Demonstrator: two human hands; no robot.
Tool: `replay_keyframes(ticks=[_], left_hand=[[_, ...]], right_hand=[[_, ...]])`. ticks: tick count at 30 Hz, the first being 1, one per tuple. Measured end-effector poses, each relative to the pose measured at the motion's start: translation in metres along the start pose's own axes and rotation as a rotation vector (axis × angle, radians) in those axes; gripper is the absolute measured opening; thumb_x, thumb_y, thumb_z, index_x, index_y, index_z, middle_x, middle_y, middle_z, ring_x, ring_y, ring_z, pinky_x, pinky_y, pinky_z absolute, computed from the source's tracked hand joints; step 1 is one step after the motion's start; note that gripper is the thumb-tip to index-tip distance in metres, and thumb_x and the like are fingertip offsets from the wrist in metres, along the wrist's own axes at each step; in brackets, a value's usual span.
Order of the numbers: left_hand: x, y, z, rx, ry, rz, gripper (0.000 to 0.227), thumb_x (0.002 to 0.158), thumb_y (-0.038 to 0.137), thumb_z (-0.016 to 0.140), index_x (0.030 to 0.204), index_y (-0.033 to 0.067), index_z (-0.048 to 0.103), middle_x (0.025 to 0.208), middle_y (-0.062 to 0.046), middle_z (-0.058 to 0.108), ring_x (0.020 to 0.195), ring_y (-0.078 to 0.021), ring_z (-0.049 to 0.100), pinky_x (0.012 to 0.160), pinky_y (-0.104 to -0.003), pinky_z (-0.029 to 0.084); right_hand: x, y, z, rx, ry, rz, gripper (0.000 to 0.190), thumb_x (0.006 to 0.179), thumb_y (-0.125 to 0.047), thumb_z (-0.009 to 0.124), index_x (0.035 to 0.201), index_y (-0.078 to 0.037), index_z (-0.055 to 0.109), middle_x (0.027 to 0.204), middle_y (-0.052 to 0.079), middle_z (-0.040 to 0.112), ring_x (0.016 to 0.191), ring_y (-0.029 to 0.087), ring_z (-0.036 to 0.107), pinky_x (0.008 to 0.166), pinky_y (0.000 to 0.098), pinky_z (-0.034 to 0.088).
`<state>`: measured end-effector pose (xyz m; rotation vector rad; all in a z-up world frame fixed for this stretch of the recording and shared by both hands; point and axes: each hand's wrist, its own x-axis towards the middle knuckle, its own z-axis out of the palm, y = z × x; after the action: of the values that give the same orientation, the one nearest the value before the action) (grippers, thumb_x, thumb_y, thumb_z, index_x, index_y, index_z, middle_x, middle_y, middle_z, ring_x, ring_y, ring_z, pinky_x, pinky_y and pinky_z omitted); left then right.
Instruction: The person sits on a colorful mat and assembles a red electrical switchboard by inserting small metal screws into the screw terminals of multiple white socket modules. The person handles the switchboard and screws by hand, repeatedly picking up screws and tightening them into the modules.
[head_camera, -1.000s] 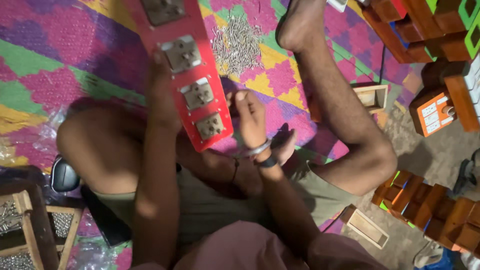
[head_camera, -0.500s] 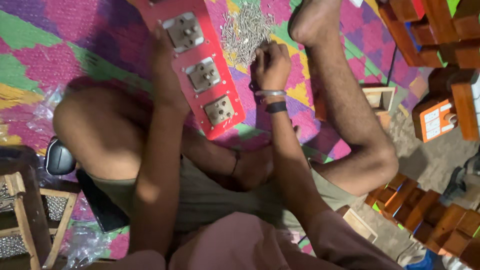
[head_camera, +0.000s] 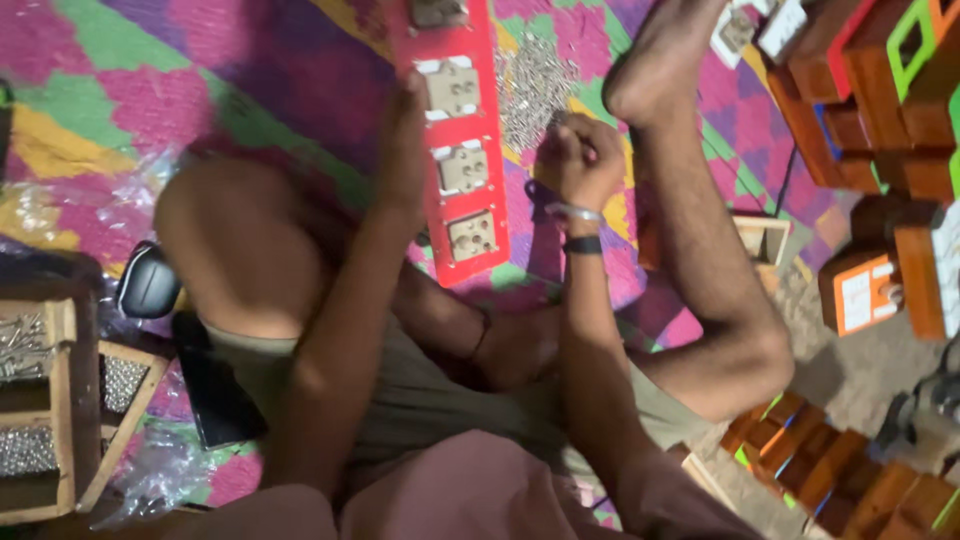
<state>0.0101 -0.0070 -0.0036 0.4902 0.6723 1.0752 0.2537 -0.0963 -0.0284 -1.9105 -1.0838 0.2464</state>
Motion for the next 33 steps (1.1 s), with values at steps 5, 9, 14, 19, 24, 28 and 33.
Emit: replay_keyframes(ticks=[5,9,14,19,24,28,33], left_hand=[[-0.009,0.004,0.009,-0.178,-0.160,-0.157,0.057,0.107,0.051,0.050,0.134,0.0013,0.056,0.114,-0.009,0.070,0.098,-0.0182,0.070,0.085,-0.037,0.062],[-0.018,0.016,0.016,-0.240,-0.323,-0.271,0.056,0.104,0.051,0.050,0.127,-0.0006,0.056,0.104,-0.015,0.073,0.087,-0.0233,0.075,0.077,-0.038,0.065],[-0.024,0.029,0.017,0.022,-0.319,-0.262,0.058,0.107,0.050,0.048,0.129,-0.0018,0.060,0.106,-0.009,0.073,0.091,-0.0153,0.071,0.080,-0.033,0.061],[-0.025,0.026,0.019,0.045,-0.406,-0.261,0.052,0.107,0.046,0.048,0.134,0.0020,0.058,0.116,-0.006,0.070,0.102,-0.0119,0.067,0.089,-0.032,0.057],[-0.027,0.030,0.020,0.034,-0.413,-0.274,0.050,0.108,0.044,0.049,0.134,0.0019,0.058,0.116,-0.006,0.069,0.103,-0.0126,0.066,0.090,-0.033,0.057],[-0.027,0.033,0.020,0.037,-0.425,-0.276,0.050,0.109,0.044,0.048,0.135,0.0019,0.058,0.117,-0.005,0.069,0.104,-0.0117,0.066,0.092,-0.032,0.056],[-0.025,0.032,0.018,0.047,-0.429,-0.267,0.050,0.109,0.044,0.047,0.134,0.0015,0.059,0.115,-0.004,0.069,0.103,-0.0107,0.065,0.092,-0.032,0.056]], right_hand=[[-0.019,-0.042,-0.008,0.800,-0.073,0.454,0.016,0.097,-0.001,0.073,0.112,0.004,0.075,0.091,0.007,0.073,0.072,0.014,0.066,0.063,0.0272,0.052],[-0.016,-0.080,-0.008,0.976,-0.294,0.560,0.019,0.102,0.000,0.065,0.120,0.005,0.069,0.100,0.014,0.075,0.081,0.019,0.072,0.069,0.0301,0.056],[-0.004,-0.110,-0.012,1.049,-0.450,0.549,0.025,0.101,0.004,0.057,0.123,0.005,0.067,0.107,0.016,0.075,0.090,0.024,0.074,0.080,0.0372,0.062],[-0.003,-0.110,-0.015,1.099,-0.522,0.448,0.028,0.100,0.010,0.058,0.126,0.004,0.065,0.118,0.016,0.074,0.105,0.024,0.073,0.096,0.0396,0.061],[-0.007,-0.096,-0.014,1.079,-0.490,0.365,0.028,0.098,0.011,0.059,0.124,0.005,0.066,0.119,0.015,0.073,0.107,0.023,0.073,0.099,0.0383,0.060],[-0.007,-0.082,-0.015,1.009,-0.436,0.251,0.025,0.100,0.014,0.063,0.123,0.008,0.068,0.114,0.014,0.073,0.096,0.019,0.071,0.092,0.0337,0.058],[-0.008,-0.085,-0.013,1.021,-0.404,0.256,0.019,0.101,0.008,0.065,0.120,0.007,0.067,0.111,0.013,0.074,0.097,0.018,0.071,0.093,0.0344,0.058]])
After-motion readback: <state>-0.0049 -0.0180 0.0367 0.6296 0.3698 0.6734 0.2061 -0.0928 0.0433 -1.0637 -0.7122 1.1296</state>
